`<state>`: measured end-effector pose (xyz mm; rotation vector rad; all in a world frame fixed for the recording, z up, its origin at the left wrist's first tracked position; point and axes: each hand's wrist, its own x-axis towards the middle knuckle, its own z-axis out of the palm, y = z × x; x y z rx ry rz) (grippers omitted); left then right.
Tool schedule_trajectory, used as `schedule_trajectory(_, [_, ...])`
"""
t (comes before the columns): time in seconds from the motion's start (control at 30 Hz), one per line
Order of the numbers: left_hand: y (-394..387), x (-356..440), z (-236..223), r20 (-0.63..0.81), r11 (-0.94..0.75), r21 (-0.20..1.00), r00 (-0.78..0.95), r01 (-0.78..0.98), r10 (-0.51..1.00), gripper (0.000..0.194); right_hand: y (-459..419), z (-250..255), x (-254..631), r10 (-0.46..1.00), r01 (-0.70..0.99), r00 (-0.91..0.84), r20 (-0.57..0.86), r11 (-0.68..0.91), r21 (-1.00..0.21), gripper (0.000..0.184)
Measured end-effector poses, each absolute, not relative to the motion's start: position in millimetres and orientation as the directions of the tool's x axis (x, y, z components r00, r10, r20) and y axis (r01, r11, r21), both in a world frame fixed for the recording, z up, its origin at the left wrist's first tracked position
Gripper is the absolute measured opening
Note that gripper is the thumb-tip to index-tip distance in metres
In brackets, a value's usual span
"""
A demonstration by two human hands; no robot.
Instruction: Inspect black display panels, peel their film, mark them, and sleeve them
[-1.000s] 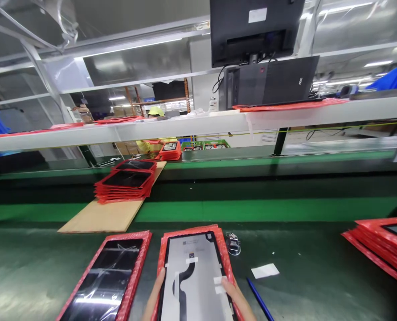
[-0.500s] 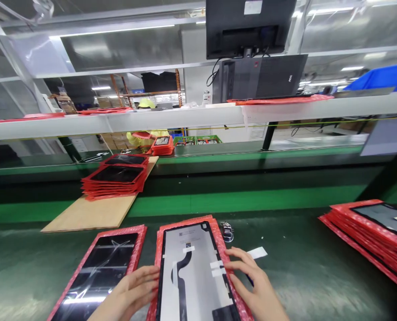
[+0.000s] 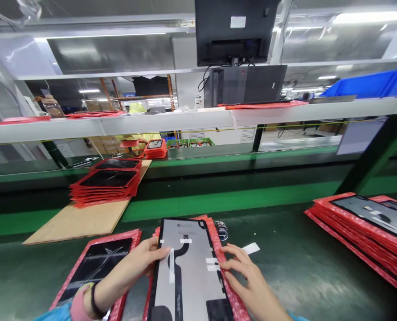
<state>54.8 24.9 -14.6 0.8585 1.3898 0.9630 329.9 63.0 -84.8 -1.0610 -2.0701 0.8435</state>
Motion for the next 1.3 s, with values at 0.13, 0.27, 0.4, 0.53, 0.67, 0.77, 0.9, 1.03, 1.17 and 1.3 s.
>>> schedule_trajectory(0.13, [26,81,-11,-0.337,0.322,0.934,-0.082,-0.154,0.938,0.068,67,-78,334,0.860,0.393,-0.449,0.241,0.432,-0.812,0.017])
schedule_trajectory(0.27, [32,89,1,-0.200,0.176,0.975,-0.187,-0.136,0.962,0.062,71,-57,337,0.934,0.086,-0.255,0.248,0.278,-0.957,0.024])
schedule_trajectory(0.4, [38,94,24,0.021,-0.073,0.987,-0.328,-0.146,0.944,0.062,67,-26,323,0.873,-0.345,-0.478,0.100,-0.082,-0.935,0.041])
schedule_trajectory(0.53, [38,100,38,0.124,-0.199,0.968,-0.397,-0.152,0.910,0.061,63,-8,305,0.845,-0.456,-0.523,0.116,-0.162,-0.875,0.026])
schedule_trajectory(0.67, [33,99,39,0.104,-0.217,0.955,-0.454,-0.204,0.885,0.063,65,-12,295,0.916,-0.498,-0.391,0.088,-0.130,-0.858,0.019])
schedule_trajectory(0.77, [30,97,39,0.088,-0.228,0.946,-0.491,-0.232,0.867,0.068,69,-17,289,0.949,-0.482,-0.305,0.077,-0.085,-0.872,0.012])
schedule_trajectory(0.9, [29,97,38,0.097,-0.253,0.942,-0.543,-0.220,0.834,0.070,71,-16,280,0.921,-0.469,-0.379,0.090,-0.107,-0.877,0.014])
schedule_trajectory(1.03, [28,95,37,0.060,-0.222,0.952,-0.580,-0.213,0.812,0.074,70,-12,284,0.808,-0.404,-0.571,0.145,-0.123,-0.906,0.031])
schedule_trajectory(1.17, [28,86,34,0.040,-0.208,0.953,-0.588,-0.222,0.808,0.070,72,-22,317,0.832,-0.202,-0.550,0.069,-0.052,-0.978,0.043])
schedule_trajectory(1.3, [28,75,32,0.039,-0.206,0.955,-0.598,-0.213,0.800,0.067,81,-67,365,0.958,0.538,-0.280,0.062,0.210,-0.817,0.031])
